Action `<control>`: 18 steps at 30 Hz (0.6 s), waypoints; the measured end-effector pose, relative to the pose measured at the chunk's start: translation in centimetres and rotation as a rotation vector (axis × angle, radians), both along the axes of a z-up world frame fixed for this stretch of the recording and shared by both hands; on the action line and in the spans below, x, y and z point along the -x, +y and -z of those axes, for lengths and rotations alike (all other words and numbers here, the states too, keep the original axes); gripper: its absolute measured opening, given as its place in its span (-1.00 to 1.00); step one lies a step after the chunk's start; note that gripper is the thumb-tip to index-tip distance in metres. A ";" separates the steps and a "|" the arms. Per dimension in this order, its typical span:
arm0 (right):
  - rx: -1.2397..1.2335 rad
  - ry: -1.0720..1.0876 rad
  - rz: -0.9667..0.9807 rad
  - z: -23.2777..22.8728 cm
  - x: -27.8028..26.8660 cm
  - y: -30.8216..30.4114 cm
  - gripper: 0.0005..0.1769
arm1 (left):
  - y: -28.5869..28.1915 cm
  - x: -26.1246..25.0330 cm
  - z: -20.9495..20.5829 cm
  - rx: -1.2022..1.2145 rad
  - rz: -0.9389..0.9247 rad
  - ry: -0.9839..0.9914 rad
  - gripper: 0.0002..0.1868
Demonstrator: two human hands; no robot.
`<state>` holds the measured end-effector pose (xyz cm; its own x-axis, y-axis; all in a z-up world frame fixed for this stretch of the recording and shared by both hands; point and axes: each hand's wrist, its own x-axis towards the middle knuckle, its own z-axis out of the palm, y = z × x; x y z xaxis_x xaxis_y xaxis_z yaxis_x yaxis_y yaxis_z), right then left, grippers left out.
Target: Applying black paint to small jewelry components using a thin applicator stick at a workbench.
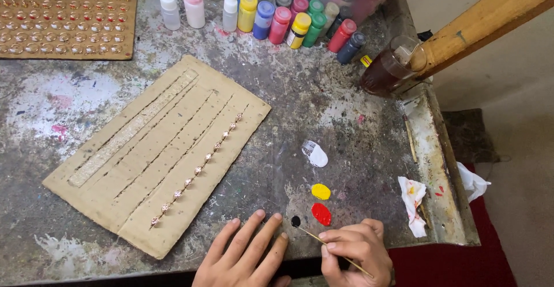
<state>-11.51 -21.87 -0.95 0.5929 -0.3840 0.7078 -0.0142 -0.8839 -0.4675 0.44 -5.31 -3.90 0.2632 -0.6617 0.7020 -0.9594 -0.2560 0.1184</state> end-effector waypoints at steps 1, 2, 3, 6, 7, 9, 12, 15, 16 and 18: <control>-0.022 -0.022 0.023 0.3 0.1 0.0 -0.85 | 0.0 0.0 0.0 0.002 -0.002 -0.009 -0.41; -0.044 -0.044 0.045 0.5 0.3 0.0 -0.85 | 0.0 0.0 0.0 0.005 -0.005 -0.018 -0.41; -0.043 -0.043 0.044 0.5 0.3 0.0 -0.85 | 0.0 0.0 0.1 0.006 -0.006 -0.017 -0.41; -0.001 0.027 0.030 0.3 0.2 0.0 -0.85 | -0.1 0.0 0.1 0.006 -0.009 -0.008 -0.42; -0.018 -0.014 0.023 0.2 0.1 0.1 -0.87 | 0.0 0.0 0.1 0.005 -0.008 -0.015 -0.42; -0.034 -0.052 0.006 0.2 0.0 0.1 -0.88 | 0.0 -0.1 0.0 0.004 -0.015 -0.020 -0.42; -0.067 0.005 0.056 0.3 0.3 0.2 -0.82 | 0.0 0.0 -0.1 0.001 -0.006 -0.009 -0.41; -0.008 -0.010 -0.013 0.3 0.1 0.0 -0.87 | 0.0 0.0 -0.2 0.004 -0.010 0.001 -0.42; -0.039 -0.033 0.016 0.7 0.3 -0.1 -0.85 | 0.0 0.0 -0.1 0.003 -0.008 -0.002 -0.42; -0.072 -0.056 0.048 0.7 0.3 0.0 -0.84 | 0.0 0.0 -0.1 0.001 -0.004 -0.005 -0.42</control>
